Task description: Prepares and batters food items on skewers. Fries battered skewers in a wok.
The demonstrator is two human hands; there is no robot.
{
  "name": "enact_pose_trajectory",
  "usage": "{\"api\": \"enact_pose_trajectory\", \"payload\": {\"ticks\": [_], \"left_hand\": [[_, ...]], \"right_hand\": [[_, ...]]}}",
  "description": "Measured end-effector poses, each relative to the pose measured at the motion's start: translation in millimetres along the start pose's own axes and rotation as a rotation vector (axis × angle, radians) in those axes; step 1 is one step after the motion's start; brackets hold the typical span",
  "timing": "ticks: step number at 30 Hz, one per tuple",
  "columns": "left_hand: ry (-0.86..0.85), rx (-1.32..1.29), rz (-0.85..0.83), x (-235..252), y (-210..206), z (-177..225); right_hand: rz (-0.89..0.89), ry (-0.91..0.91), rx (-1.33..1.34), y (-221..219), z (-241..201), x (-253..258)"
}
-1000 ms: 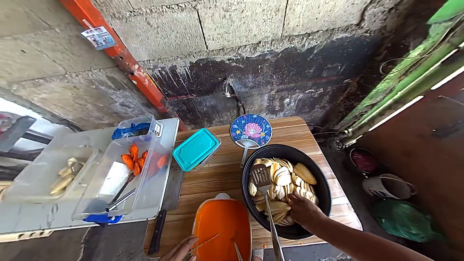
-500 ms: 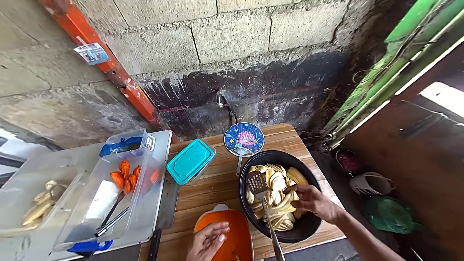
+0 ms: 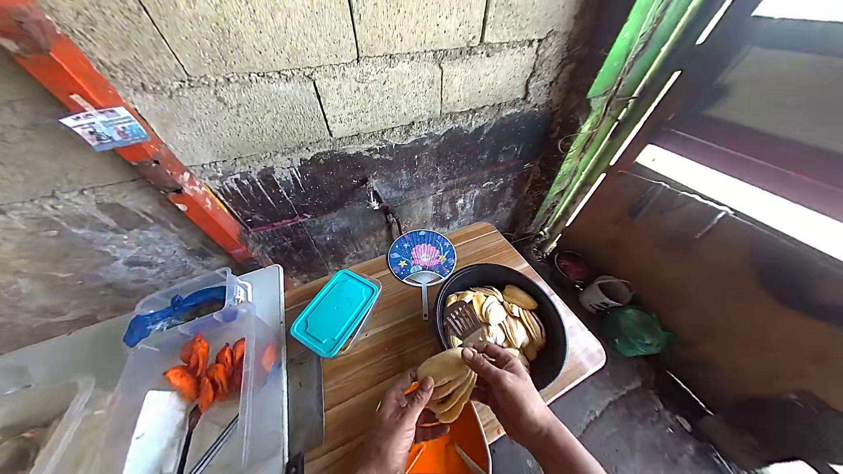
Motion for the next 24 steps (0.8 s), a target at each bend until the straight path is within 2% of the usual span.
{"api": "enact_pose_trajectory", "payload": {"ticks": [4,7,10,12,15,20,24], "left_hand": [[0.005,0.071,0.004,-22,32,-2],[0.003,0.092,0.024,-32,49,-1],[-0.043,0.079,-0.024,-41,64,1],[-0.093,0.094,-0.074,-45,72,0],[-0.151,0.152,-0.049,-49,79,-1],[-0.153,0.195,0.012,-48,85,-5],[-0.129,0.204,0.065,-44,78,-22]], "right_hand": [[0.063,0.071,-0.209,-19,27,-19],[0.113,0.189,-0.27,-37,45,-29],[0.127,0.243,-0.289,-51,51,-36],[0.131,0.241,-0.294,-59,49,-39],[0.109,0.194,-0.293,-67,48,-40],[0.001,0.171,-0.298,-69,52,-32],[0.057,0.131,-0.318,-55,64,-22]]}}
Point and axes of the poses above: each hand's wrist, its own x-axis towards the middle knuckle, its own y-axis out of the back of the hand, z = x × y, the point moved 3 cm from there along x, towards the middle knuckle
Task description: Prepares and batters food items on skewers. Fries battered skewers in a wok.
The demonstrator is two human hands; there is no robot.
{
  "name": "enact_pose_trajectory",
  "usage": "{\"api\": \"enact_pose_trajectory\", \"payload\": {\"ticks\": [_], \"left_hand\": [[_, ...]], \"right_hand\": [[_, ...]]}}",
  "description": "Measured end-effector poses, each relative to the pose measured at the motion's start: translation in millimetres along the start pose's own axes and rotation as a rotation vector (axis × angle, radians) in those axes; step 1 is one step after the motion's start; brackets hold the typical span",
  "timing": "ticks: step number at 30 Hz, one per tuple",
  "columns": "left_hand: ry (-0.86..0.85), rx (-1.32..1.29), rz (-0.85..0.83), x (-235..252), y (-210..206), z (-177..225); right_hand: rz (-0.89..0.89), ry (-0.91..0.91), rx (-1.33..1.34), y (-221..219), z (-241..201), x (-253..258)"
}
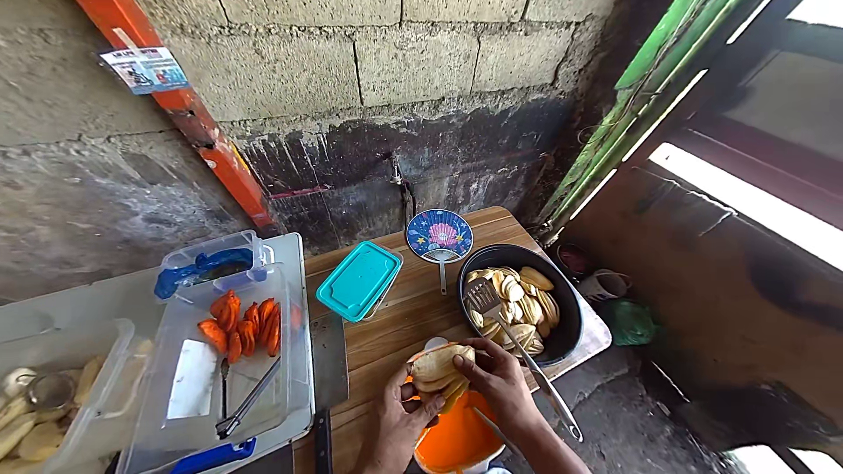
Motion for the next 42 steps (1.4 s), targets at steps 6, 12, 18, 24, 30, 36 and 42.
{"api": "enact_pose_trajectory", "payload": {"ticks": [6,12,18,24,30,36,42], "left_hand": [[0.022,-0.04,0.024,3,-13,-8],[0.098,-0.076,0.126,10,-29,-7],[0.112,-0.112,0.144,13,-35,-25],[0.213,0.557,0.071,-8,5,-80],[0.455,1.152,-0.108,-41,27,-103],[0.434,1.151,-0.189,-44,26,-115],[0.36,1.296,-0.2,-50,35,-62]], "right_hand": [[-0.073,-0.122,0.111,12,9,17],[-0.164,-0.139,0.134,24,13,35],[-0.223,-0.158,0.101,31,18,48],[-0.304,-0.094,-0.237,30,54,74],[-0.443,-0.135,-0.762,23,108,97],[-0.489,-0.155,-0.751,16,130,97],[-0.333,-0.3,-1.298,44,94,43]]}}
Point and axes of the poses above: each hand's wrist, its own x-axis towards the middle knuckle, its own y-axis out of the back of the hand, z = x × y, the point moved 3 cm from there along x, towards the middle knuckle
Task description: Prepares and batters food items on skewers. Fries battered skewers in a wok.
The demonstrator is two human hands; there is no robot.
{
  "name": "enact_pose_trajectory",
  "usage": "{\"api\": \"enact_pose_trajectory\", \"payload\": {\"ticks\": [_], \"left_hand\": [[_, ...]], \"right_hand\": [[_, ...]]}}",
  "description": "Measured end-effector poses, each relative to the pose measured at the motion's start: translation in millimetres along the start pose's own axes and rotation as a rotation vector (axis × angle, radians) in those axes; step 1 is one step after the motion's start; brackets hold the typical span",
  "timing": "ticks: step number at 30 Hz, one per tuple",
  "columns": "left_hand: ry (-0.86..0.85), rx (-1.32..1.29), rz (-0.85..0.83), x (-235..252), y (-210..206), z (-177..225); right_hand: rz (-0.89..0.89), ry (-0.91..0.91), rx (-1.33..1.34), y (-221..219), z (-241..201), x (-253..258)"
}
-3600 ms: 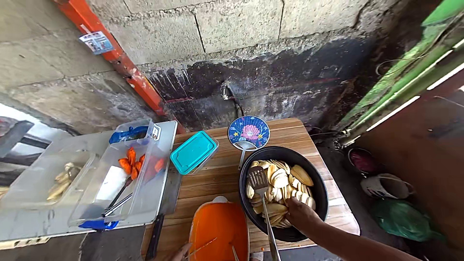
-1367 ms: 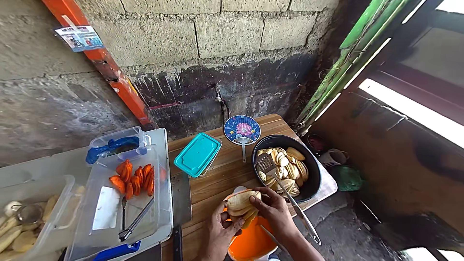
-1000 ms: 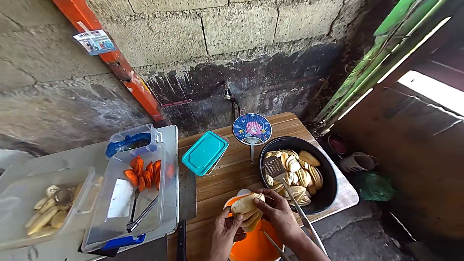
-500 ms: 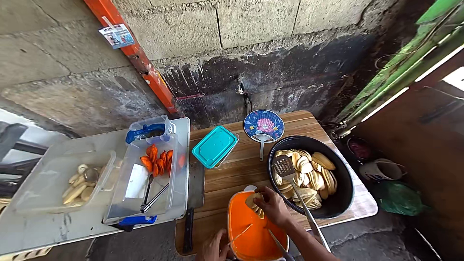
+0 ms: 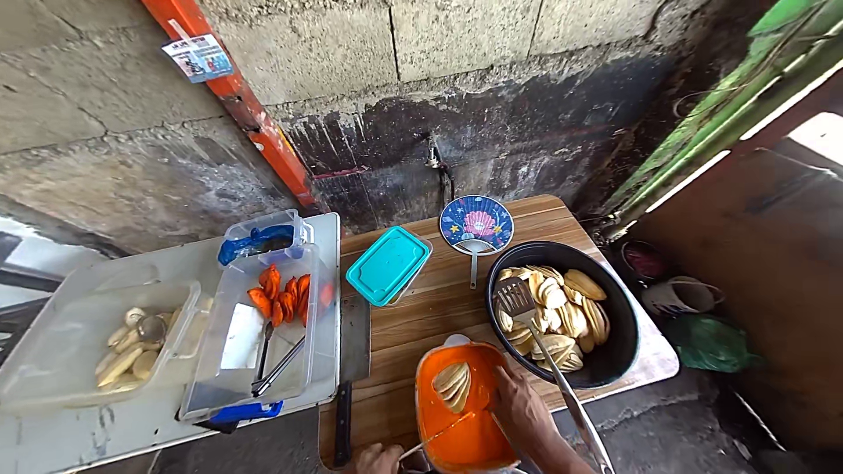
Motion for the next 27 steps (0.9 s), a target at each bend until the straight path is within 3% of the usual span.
{"api": "enact_pose_trajectory", "payload": {"ticks": [3,6,12,16,27], "left_hand": [[-0.024,0.013,0.141,2,38,-7],[-0.063,0.145,0.224,29,80,-5],[-0.193,0.497,0.114,75,139,36],[-0.254,0.631,0.067,94,148,55],[-0.254,0.752,0.014,107,148,72]], "right_hand": [[-0.104,-0.202,0.05,-27,28,-37],[-0.128,-0.294,0.15,-47,42,-48],[-0.203,-0.303,-0.004,-19,30,-35],[-0.18,-0.323,0.023,0,25,-23],[-0.183,-0.32,0.134,-14,30,-6]]}}
Point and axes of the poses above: each hand's wrist, its own x-axis towards the middle knuckle, its own y-axis out of the back of the hand, z = x × y, the point moved 3 cm from there along x, towards the middle knuckle
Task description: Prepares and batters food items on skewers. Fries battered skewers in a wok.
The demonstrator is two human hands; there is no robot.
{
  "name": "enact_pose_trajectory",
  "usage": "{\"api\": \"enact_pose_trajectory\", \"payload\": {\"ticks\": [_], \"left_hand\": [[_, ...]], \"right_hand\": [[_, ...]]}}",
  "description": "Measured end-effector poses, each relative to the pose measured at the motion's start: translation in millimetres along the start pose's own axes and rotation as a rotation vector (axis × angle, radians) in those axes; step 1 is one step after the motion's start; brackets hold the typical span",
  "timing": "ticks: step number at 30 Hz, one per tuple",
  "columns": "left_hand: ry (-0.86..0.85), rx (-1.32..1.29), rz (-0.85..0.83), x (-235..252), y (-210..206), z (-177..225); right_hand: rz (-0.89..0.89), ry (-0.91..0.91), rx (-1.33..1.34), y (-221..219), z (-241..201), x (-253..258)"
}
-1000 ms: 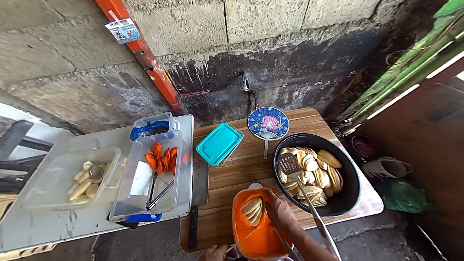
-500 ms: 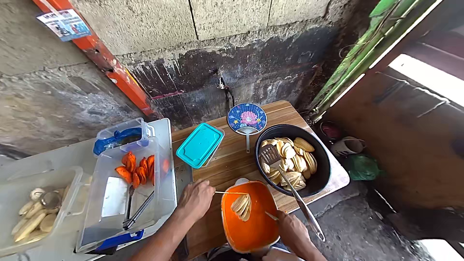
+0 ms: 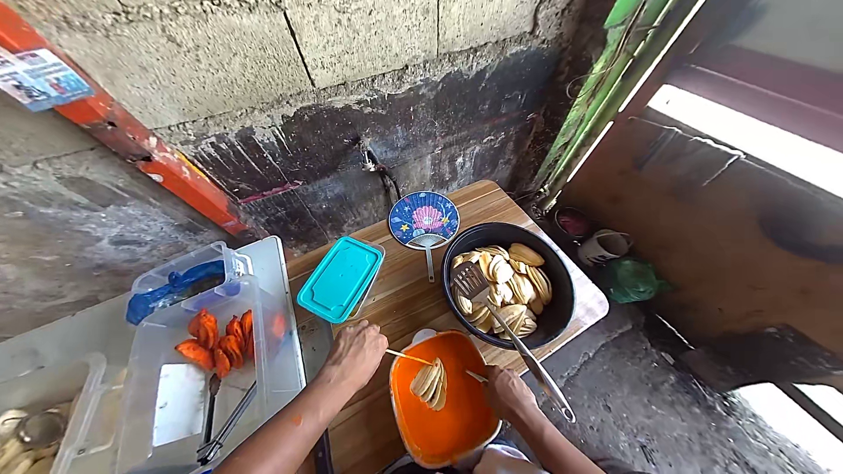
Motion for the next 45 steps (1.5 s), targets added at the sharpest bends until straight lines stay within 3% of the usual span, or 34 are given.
{"api": "enact_pose_trajectory", "payload": {"ticks": [10,18,23,30,32,37,42,45], "left_hand": [[-0.038,-0.01,-0.022,-3,-6,7],[0.054,-0.134,-0.002,-8,-48,18],[0.147,-0.212,0.036,-13,-65,29],[0.343,-0.358,0.059,-26,-97,30],[0.363,-0.372,0.048,-29,-102,30],[0.39,-0.377,0.06,-32,-100,31],[0.388,-0.371,0.057,-34,-99,29],[0.396,-0.354,0.074,-36,-98,28]], "right_hand": [[-0.034,0.214,-0.019,0,0,18],[-0.001,0.267,-0.04,6,-8,13],[0.086,0.214,-0.115,18,-16,-7],[0.182,-0.063,-0.152,18,-3,-29],[0.146,-0.042,-0.148,17,-8,-27],[0.157,0.206,-0.133,20,-24,-33],[0.16,0.016,-0.205,29,-25,-27],[0.128,0.144,-0.182,29,-28,-24]]}}
Point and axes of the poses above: each hand's wrist, its own x-axis towards the middle knuckle, its own y-axis out of the back of the hand, z = x × y, the point moved 3 cm from there along x, towards the middle knuckle
